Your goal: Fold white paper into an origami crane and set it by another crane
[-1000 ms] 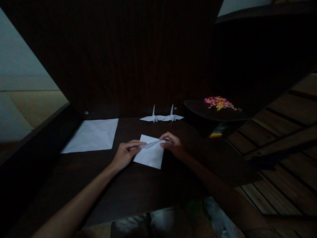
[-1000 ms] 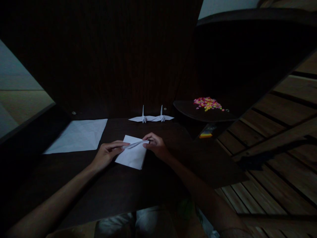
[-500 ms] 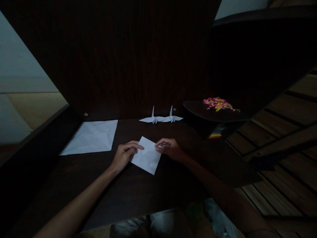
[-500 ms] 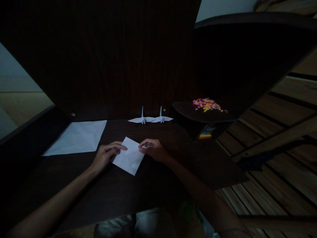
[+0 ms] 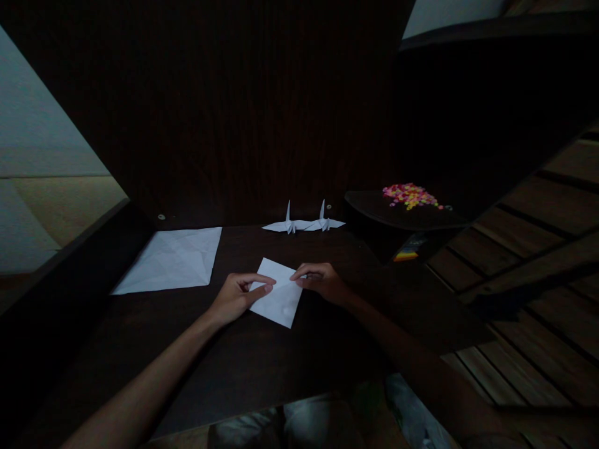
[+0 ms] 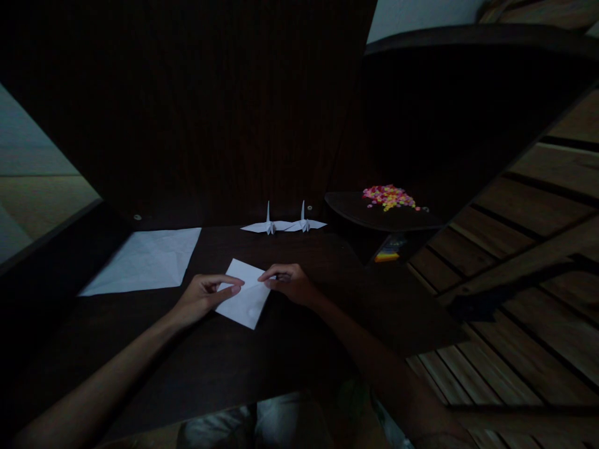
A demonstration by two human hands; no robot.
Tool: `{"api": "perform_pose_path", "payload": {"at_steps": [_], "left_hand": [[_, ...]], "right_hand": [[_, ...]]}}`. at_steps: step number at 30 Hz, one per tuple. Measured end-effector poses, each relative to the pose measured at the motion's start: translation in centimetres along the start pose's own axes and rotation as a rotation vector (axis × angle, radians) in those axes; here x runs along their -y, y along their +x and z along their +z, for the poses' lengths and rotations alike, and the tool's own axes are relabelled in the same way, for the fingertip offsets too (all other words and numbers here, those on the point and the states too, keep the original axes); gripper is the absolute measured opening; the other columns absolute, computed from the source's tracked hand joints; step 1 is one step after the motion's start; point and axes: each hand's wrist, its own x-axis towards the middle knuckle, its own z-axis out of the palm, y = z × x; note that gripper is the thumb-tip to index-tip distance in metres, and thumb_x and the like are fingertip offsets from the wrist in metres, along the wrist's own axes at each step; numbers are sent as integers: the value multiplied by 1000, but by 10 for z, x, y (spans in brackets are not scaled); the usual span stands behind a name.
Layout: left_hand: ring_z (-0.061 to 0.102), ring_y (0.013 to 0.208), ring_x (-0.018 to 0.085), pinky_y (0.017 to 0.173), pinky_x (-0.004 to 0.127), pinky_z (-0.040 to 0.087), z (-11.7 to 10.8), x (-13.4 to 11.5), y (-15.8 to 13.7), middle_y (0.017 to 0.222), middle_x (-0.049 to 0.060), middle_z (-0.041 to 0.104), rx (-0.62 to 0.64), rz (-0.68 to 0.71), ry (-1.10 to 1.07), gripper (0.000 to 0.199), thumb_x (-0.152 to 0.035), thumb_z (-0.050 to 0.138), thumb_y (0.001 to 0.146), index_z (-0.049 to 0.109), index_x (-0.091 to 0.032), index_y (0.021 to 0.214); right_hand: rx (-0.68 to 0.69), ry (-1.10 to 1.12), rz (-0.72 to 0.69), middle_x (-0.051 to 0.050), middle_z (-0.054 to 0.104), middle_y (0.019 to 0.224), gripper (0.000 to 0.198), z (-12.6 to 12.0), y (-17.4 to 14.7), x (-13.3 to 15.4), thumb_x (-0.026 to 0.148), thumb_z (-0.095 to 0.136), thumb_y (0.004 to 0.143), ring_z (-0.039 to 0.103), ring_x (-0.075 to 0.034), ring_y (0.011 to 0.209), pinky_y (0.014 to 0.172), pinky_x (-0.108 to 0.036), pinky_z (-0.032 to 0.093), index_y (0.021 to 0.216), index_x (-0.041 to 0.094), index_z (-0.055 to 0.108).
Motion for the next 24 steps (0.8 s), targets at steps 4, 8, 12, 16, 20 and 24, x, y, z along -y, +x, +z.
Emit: {"api": "perform_pose_path", "payload": {"at_steps": [4, 8, 12, 16, 20, 24], "left_hand": [[62, 67, 16, 61, 23, 43, -1, -2, 0, 83, 8, 75, -73, -82, -97, 27, -34, 79, 65, 78, -16, 85], [64, 74, 19, 69, 26, 46, 1, -10, -2, 81, 9, 75, -102, -165, -337, 28, -30, 82, 58, 78, -15, 82], [64, 74, 18, 70, 26, 46, 1, -17, -3, 76, 8, 74, -119, -154, -480, 26, -25, 82, 55, 78, -13, 77], [65, 79, 20, 72, 27, 47, -2, -17, -4, 85, 9, 74, -69, -75, -442, 28, -24, 81, 56, 77, -13, 82], [64, 68, 19, 60, 26, 48, -5, -17, -5, 71, 4, 71, -49, -46, -315, 38, -24, 83, 56, 76, -16, 93], [65, 70, 19, 62, 28, 51, -5, -16, -3, 72, 6, 71, -106, 14, -233, 29, -27, 84, 57, 77, -15, 82]], "right_hand": [[40, 56, 25, -4, 71, 92, 20, -5, -1, 3, 29, 74, 69, 65, -18, 85, 78, -29, 48, 86, 19, 75], [44, 72, 40, -5, 72, 99, 29, -5, -4, 4, 28, 78, 65, 66, -22, 95, 85, -32, 50, 93, 20, 75], [-40, 68, 20, -7, 73, 101, 31, -2, -5, 2, 34, 79, 66, 68, -23, 92, 82, -33, 54, 93, 20, 76], [-123, 22, -10, -9, 75, 96, 31, 0, -6, 1, 39, 78, 67, 71, -24, 87, 79, -35, 57, 90, 19, 77], [-180, 15, -23, -7, 75, 93, 29, 1, -5, 2, 40, 77, 67, 71, -24, 84, 78, -36, 58, 88, 20, 77], [-236, 2, -42, -8, 75, 95, 30, 3, -4, 2, 40, 77, 67, 72, -25, 85, 78, -38, 59, 88, 20, 77]]}}
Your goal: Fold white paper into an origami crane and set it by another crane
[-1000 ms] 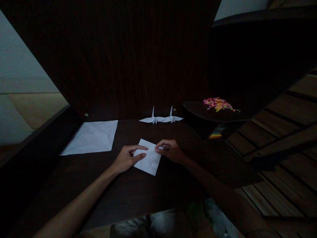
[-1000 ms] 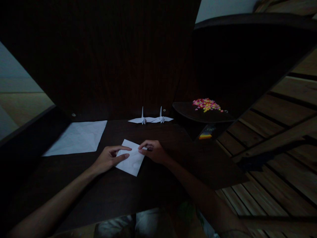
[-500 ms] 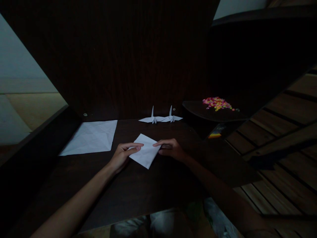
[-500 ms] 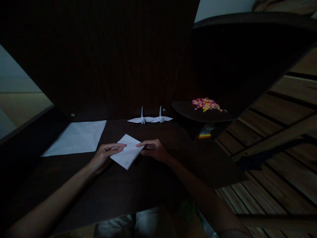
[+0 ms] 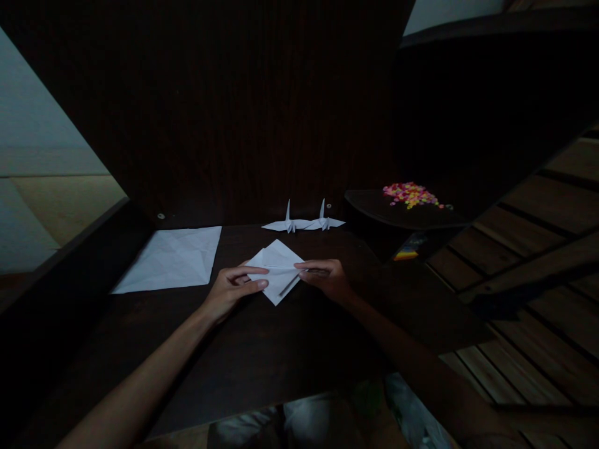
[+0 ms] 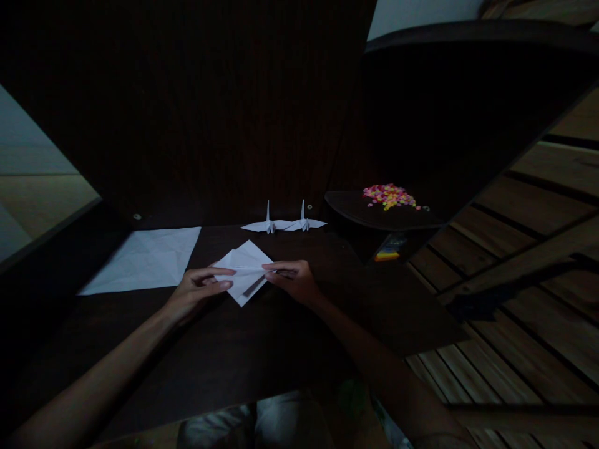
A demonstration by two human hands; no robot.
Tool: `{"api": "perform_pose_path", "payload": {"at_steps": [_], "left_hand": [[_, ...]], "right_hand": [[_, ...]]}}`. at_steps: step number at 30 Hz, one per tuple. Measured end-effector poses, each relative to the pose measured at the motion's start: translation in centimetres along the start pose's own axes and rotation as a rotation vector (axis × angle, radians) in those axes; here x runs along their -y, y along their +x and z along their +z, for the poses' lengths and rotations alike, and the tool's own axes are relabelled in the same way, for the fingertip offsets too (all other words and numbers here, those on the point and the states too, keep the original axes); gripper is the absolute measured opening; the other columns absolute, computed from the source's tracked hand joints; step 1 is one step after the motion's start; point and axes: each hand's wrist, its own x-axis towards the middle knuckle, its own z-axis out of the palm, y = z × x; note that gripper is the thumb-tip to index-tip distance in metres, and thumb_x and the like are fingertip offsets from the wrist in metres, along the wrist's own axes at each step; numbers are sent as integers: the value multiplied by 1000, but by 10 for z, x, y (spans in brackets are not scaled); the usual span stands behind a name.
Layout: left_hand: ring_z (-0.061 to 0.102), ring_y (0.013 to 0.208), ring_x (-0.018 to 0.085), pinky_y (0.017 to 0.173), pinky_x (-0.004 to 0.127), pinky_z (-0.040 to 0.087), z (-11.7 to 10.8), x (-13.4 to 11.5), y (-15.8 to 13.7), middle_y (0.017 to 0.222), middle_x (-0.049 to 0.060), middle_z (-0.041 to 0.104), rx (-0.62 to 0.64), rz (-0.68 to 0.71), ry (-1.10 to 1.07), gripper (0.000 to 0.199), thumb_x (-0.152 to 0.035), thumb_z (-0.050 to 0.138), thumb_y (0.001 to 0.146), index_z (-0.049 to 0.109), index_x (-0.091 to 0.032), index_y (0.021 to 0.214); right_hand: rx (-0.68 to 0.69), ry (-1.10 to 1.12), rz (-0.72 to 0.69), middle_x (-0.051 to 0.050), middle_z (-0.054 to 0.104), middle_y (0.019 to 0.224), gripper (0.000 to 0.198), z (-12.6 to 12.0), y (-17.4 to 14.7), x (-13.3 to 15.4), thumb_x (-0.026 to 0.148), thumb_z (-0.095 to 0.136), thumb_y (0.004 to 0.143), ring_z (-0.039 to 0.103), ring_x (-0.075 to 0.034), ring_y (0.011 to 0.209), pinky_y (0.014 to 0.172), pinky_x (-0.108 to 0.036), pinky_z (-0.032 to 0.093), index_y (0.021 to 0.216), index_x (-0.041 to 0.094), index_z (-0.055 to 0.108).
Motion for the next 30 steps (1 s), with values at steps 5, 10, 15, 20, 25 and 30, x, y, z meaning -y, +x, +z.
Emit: {"api": "perform_pose_path", "payload": {"at_steps": [5, 10, 15, 20, 25, 30], "left_hand": [[67, 88, 24, 82, 35, 53, -2, 4, 2, 94, 12, 73, 22, 30, -21, 31, -30, 83, 60, 77, -13, 85], [64, 105, 27, 96, 43, 49, -1, 4, 0, 114, 12, 68, 196, -8, -112, 61, -14, 87, 49, 70, -15, 107], [65, 103, 26, 91, 40, 52, 2, 3, -2, 115, 11, 67, 163, -9, -52, 59, -15, 87, 47, 71, -14, 104], [59, 56, 13, 49, 22, 47, -1, 4, 1, 75, 4, 70, 11, 34, 223, 35, -30, 85, 55, 77, -14, 86], [47, 49, 10, 43, 21, 34, -1, 4, 2, 64, 4, 66, -89, 122, 326, 30, -41, 79, 64, 76, -13, 74], [44, 47, 9, 43, 20, 31, 7, 4, 0, 56, -2, 57, -106, 88, 235, 32, -43, 76, 67, 68, -14, 78]], "right_hand": [[-18, -93, -80, -9, 74, 101, 27, 2, -1, 0, 37, 73, 73, 71, -25, 89, 81, -39, 59, 93, 20, 76], [-3, -192, -139, -8, 73, 102, 24, 4, -1, 1, 35, 71, 75, 70, -26, 92, 83, -41, 58, 96, 22, 76], [6, -207, -142, -7, 73, 103, 24, 3, -1, -1, 35, 71, 76, 70, -26, 93, 82, -40, 58, 96, 23, 76], [52, -244, -202, -7, 74, 101, 22, 2, -1, -1, 35, 72, 76, 70, -25, 92, 81, -38, 57, 95, 24, 76], [93, -237, -244, -5, 74, 95, 17, 5, 0, 1, 36, 71, 77, 69, -22, 87, 77, -35, 56, 87, 24, 77], [88, -191, -153, -5, 72, 84, 16, 8, -1, 0, 36, 69, 78, 67, -17, 76, 68, -28, 54, 78, 20, 73]]}}
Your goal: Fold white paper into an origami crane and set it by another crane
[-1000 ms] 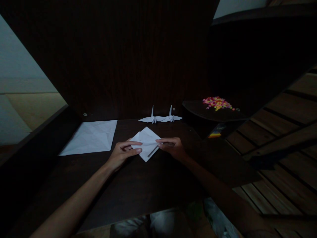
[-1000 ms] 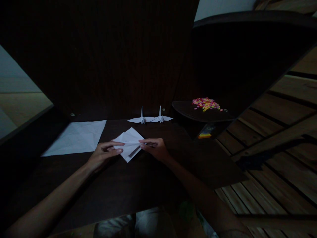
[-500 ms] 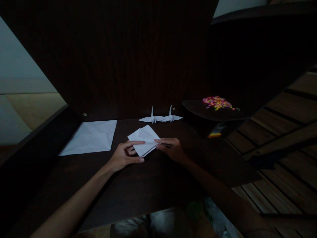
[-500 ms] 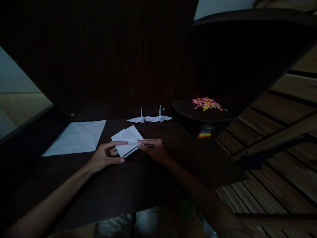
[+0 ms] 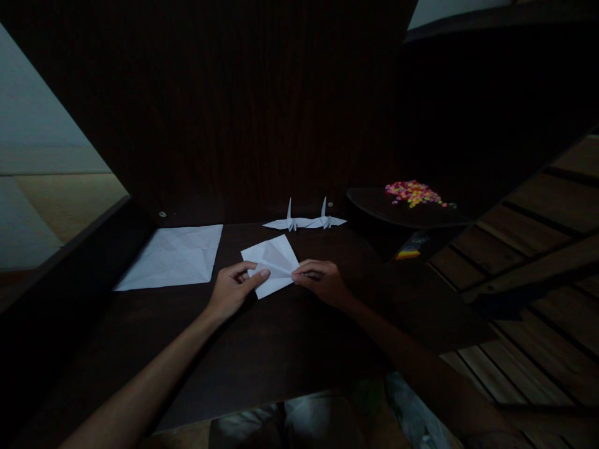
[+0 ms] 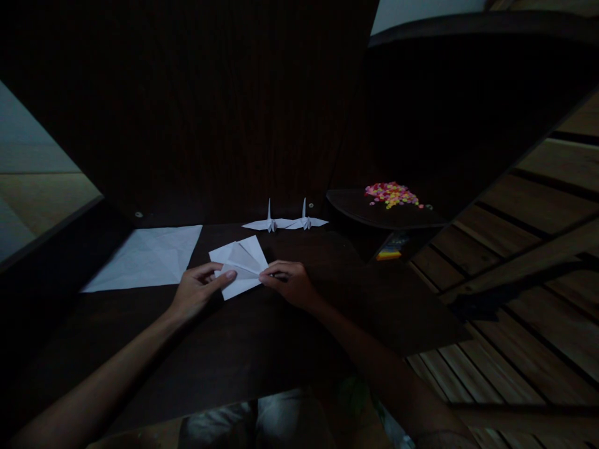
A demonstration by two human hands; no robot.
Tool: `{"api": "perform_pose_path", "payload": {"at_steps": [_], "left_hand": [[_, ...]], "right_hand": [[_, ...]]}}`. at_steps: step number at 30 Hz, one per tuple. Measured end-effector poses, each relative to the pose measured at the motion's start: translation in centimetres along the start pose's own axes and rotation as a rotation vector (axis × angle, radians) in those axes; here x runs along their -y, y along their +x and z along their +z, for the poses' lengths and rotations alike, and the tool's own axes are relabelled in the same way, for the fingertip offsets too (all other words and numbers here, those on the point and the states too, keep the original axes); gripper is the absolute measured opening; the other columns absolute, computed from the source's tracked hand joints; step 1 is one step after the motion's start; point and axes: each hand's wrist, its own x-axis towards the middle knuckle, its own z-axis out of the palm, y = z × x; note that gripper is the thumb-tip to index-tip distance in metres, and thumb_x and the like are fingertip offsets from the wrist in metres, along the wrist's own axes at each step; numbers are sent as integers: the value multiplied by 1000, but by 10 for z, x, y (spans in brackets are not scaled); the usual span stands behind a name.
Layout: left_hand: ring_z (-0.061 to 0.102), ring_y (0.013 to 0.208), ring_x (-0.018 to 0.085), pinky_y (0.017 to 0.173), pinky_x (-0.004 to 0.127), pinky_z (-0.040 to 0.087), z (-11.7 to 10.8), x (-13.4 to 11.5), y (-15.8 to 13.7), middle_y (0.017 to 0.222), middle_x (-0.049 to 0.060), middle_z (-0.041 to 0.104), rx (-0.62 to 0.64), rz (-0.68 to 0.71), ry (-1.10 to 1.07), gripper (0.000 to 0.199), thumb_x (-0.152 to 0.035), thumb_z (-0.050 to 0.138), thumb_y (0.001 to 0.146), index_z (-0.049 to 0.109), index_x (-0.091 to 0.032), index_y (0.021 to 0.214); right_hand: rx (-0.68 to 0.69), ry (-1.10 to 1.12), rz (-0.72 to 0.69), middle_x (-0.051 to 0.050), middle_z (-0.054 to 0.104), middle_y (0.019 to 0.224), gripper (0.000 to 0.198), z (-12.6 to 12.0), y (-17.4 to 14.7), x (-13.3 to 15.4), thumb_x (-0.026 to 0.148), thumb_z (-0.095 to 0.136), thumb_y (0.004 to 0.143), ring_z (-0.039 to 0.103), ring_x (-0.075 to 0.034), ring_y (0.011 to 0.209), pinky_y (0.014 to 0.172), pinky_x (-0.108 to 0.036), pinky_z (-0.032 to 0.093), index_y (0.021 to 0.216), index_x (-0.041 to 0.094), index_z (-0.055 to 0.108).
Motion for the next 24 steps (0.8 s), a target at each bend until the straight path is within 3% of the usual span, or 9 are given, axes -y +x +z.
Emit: {"api": "perform_pose_path", "payload": {"at_steps": [4, 7, 13, 18, 22, 24], "left_hand": [[36, 44, 5, 42, 16, 26, 5, -1, -3, 55, -10, 40, -62, 70, -74, 35, -36, 77, 68, 48, -20, 81], [36, 44, 5, 41, 15, 25, 7, -2, -5, 59, -10, 40, -76, 110, -76, 38, -34, 75, 72, 41, -22, 86], [38, 51, 7, 46, 19, 32, 6, -2, -10, 79, -3, 52, -92, 201, 82, 36, -32, 71, 76, 51, -21, 104], [41, 54, 9, 48, 21, 34, 4, -5, -11, 98, 3, 61, 49, 182, 166, 37, -34, 65, 82, 57, -21, 116], [45, 57, 10, 49, 21, 36, 4, -5, -12, 97, 4, 61, -48, 191, 132, 48, -34, 67, 80, 51, -22, 124], [50, 62, 12, 52, 22, 39, 4, -4, -12, 103, 5, 62, -9, 200, 159, 45, -33, 65, 82, 54, -23, 124]], "right_hand": [[-36, 144, 110, -2, 68, 73, 19, 3, -2, -2, 36, 72, 75, 67, -15, 67, 64, -27, 54, 78, 19, 67], [-27, 176, 106, -2, 66, 72, 21, 4, -2, -1, 38, 71, 75, 65, -14, 64, 62, -26, 53, 80, 18, 67], [55, 54, -1, -4, 64, 80, 20, 1, -1, 3, 36, 63, 83, 60, -12, 63, 56, -24, 46, 89, 19, 72], [67, 16, -5, -3, 63, 76, 22, 0, -1, 2, 35, 61, 84, 56, -13, 63, 56, -24, 41, 90, 19, 74], [72, -2, -25, -4, 66, 80, 21, -2, -1, 3, 34, 61, 84, 57, -14, 68, 59, -25, 41, 91, 19, 74], [80, -4, -22, -4, 66, 81, 21, -2, -1, 3, 33, 62, 84, 57, -14, 69, 60, -25, 41, 92, 19, 75]]}}
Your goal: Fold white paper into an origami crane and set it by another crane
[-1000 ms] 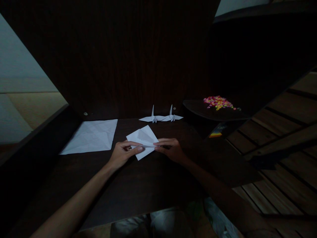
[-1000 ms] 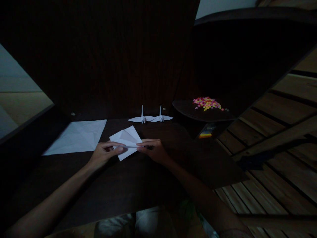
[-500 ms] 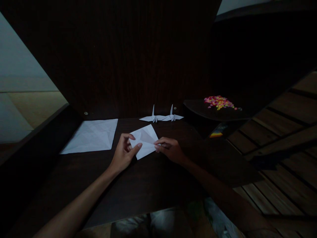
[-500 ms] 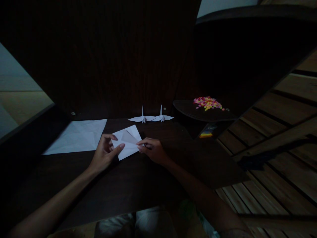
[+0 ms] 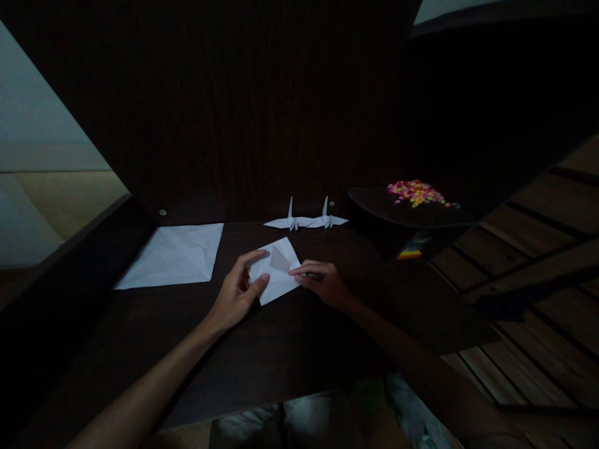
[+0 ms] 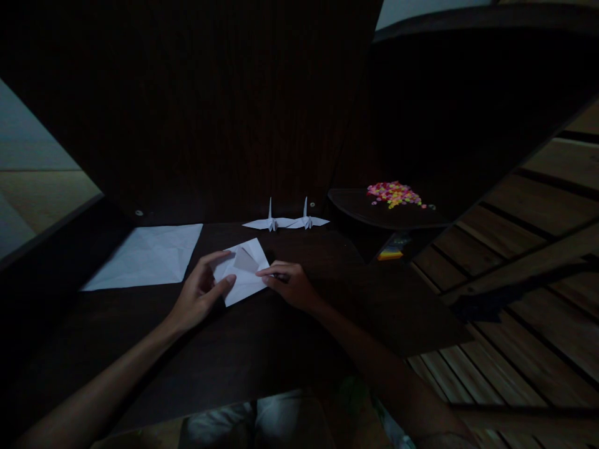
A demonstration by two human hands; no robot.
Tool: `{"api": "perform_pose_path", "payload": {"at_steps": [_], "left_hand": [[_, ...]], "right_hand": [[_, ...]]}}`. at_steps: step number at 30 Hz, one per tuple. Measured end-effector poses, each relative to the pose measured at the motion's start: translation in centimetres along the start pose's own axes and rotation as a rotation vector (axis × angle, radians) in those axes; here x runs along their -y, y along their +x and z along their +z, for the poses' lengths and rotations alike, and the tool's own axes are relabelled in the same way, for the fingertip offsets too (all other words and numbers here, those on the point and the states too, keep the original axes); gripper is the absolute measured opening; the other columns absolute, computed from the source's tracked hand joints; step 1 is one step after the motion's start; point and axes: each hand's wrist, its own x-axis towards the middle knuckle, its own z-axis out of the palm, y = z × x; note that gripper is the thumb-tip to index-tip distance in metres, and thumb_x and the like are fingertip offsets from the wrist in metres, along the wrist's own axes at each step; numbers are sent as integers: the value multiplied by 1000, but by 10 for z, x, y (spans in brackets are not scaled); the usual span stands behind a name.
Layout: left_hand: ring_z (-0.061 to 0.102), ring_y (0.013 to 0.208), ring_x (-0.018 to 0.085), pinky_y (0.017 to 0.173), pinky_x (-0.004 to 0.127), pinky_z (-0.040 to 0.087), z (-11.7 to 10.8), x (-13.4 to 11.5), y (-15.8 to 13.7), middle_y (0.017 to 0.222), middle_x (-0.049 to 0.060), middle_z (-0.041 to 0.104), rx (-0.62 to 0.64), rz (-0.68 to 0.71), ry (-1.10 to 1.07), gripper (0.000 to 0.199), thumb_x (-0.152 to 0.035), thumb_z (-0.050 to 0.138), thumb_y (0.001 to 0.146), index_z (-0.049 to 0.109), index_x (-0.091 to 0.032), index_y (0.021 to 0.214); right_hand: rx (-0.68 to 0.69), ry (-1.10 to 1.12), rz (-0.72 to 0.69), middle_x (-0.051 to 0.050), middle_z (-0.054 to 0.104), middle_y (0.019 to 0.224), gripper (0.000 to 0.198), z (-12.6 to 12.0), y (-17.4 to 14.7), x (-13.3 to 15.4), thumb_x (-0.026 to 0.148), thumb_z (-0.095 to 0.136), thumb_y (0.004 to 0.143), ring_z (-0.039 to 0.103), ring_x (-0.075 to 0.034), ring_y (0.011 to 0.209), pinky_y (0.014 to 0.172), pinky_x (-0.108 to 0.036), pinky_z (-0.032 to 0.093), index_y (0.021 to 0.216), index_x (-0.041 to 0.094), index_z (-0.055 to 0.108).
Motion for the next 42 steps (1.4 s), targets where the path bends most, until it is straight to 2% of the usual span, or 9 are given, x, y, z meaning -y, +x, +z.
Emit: {"api": "perform_pose_path", "payload": {"at_steps": [3, 7, 10, 15, 22, 28, 34, 42], "left_hand": [[58, 78, 18, 61, 25, 44, -2, 3, 0, 111, 7, 62, 77, 5, 49, 39, -33, 61, 85, 58, -22, 122], [58, 101, 23, 76, 28, 48, -2, 5, -1, 124, 7, 57, 51, 28, 57, 45, -33, 61, 86, 51, -24, 129], [56, 108, 23, 86, 31, 48, 2, 5, -2, 130, 7, 53, 35, 51, 54, 54, -33, 63, 84, 44, -25, 134], [53, 117, 25, 99, 38, 43, 9, 7, -1, 125, 8, 56, -106, 125, 117, 54, -35, 69, 79, 49, -21, 127], [52, 119, 24, 104, 41, 39, 8, 11, 3, 127, 8, 55, -188, 114, 88, 49, -32, 65, 82, 49, -21, 127], [54, 118, 24, 102, 39, 42, 8, 9, 2, 127, 8, 57, -177, 76, 21, 48, -33, 65, 82, 51, -21, 127], [60, 111, 24, 98, 37, 44, 5, 8, 3, 114, 6, 68, -85, 20, 50, 30, -37, 61, 85, 68, -20, 108], [64, 98, 24, 90, 36, 48, 6, 6, 3, 103, 5, 72, -108, 3, 91, 28, -39, 62, 82, 71, -19, 99]], "right_hand": [[10, 3, 2, -4, 66, 80, 20, 0, 0, 2, 32, 62, 84, 56, -13, 68, 60, -25, 41, 91, 18, 75], [20, 4, 17, -3, 66, 79, 21, 0, 1, 2, 33, 62, 84, 56, -13, 66, 58, -24, 40, 92, 18, 75], [32, 1, 14, -4, 66, 79, 21, 1, 0, 1, 33, 63, 84, 56, -12, 66, 57, -24, 40, 92, 18, 75], [68, 12, -22, -4, 67, 78, 20, 4, 0, -2, 28, 63, 84, 55, -11, 65, 57, -23, 38, 94, 16, 75], [73, -10, -9, -3, 67, 79, 19, 5, -1, -1, 28, 64, 83, 55, -11, 65, 58, -23, 40, 94, 17, 75], [48, 25, 23, -3, 67, 86, 32, 4, -2, -4, 32, 66, 82, 55, -10, 65, 58, -23, 42, 111, 18, 69], [56, 75, 22, -1, 62, 76, 31, 4, -2, -4, 33, 64, 84, 55, -9, 58, 56, -23, 42, 110, 18, 70], [61, 126, 78, -2, 64, 78, 37, 3, -2, -4, 37, 67, 80, 55, -10, 58, 55, -23, 43, 111, 17, 69]]}}
